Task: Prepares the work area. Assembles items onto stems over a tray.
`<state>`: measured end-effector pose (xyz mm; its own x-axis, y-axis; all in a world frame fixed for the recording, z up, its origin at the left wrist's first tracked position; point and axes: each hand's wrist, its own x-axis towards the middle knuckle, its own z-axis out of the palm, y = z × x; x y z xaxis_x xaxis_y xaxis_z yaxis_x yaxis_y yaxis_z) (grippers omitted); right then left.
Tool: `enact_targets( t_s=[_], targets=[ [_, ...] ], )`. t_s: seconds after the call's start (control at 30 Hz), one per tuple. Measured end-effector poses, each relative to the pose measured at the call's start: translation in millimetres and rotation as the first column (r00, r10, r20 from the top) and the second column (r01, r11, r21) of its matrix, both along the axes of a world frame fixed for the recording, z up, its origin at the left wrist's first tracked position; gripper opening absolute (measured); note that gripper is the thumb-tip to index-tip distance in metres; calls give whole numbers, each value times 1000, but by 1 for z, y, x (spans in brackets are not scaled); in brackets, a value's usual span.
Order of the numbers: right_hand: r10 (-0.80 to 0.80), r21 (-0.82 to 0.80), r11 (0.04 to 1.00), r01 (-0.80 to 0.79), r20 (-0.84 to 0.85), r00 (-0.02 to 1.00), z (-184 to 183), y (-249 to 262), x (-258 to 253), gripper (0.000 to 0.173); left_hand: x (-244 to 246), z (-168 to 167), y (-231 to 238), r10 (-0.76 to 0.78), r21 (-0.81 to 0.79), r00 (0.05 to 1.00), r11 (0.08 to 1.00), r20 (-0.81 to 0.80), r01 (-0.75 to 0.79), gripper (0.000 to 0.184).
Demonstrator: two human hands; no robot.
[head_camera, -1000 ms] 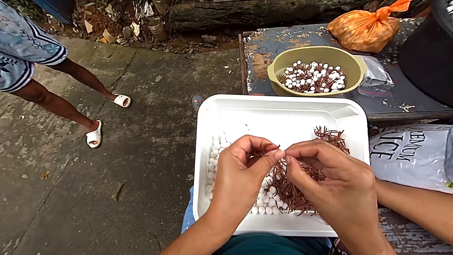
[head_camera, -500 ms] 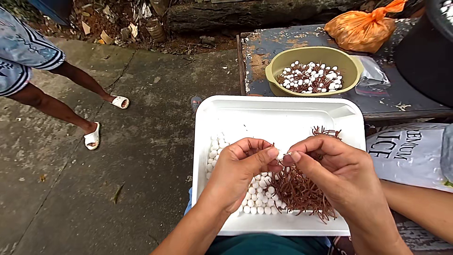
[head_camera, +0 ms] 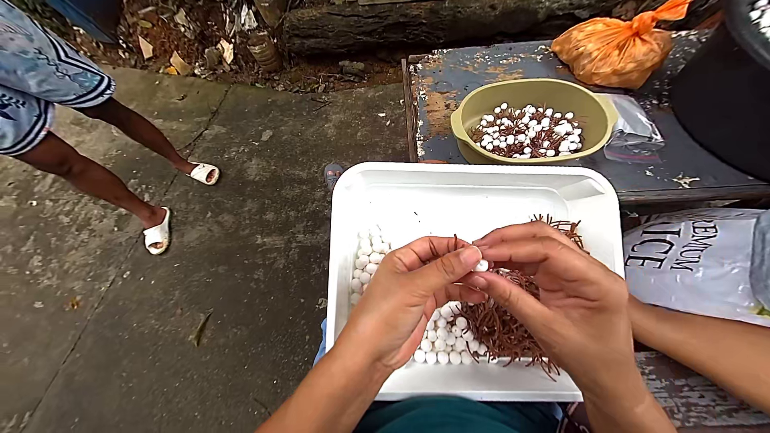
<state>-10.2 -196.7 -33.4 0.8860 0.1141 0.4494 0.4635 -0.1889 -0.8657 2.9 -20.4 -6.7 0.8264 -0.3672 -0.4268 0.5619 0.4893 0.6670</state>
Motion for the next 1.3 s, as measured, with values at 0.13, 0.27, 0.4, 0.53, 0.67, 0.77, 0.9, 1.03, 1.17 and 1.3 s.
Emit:
enact_targets(
  t_s=[0.13,0.27,0.4,0.53,0.67,0.77,0.9,1.03,1.17,1.3],
  targets=[
    [-35,60,997,39,-60,998,2,1,1,15,-2,1,4,-3,14,999,1000,42,2,14],
    [-52,77,995,60,-110,993,5,-2,0,18,-3,8,8,-12,53,997,999,79,8,21],
    [13,139,990,14,-194,981,4,-4,1,24,-3,3,10,12,172,976,984,217,-50,16],
    [118,254,966,-43,-285,951,3,-5,3,27,-5,-5,10,20,279,907,948,420,-150,16],
    [157,385,923,3,-383,910,5,-1,3,16,-4,-3,9,32,298,902,938,431,-176,22],
    [161,413,910,29,-416,895,4,0,3,13,-5,-2,7,47,284,907,942,419,-180,25],
    [144,402,915,39,-416,898,4,2,2,12,-6,0,5,47,297,903,936,426,-189,25],
    [138,369,929,14,-380,915,4,1,2,12,-6,1,5,49,305,896,931,441,-201,24],
    [152,377,926,-16,-333,930,5,0,2,11,-7,0,2,52,319,887,922,459,-220,22],
    [128,371,929,5,-334,934,6,1,0,9,-9,0,-1,66,310,885,923,460,-229,21]
  ],
)
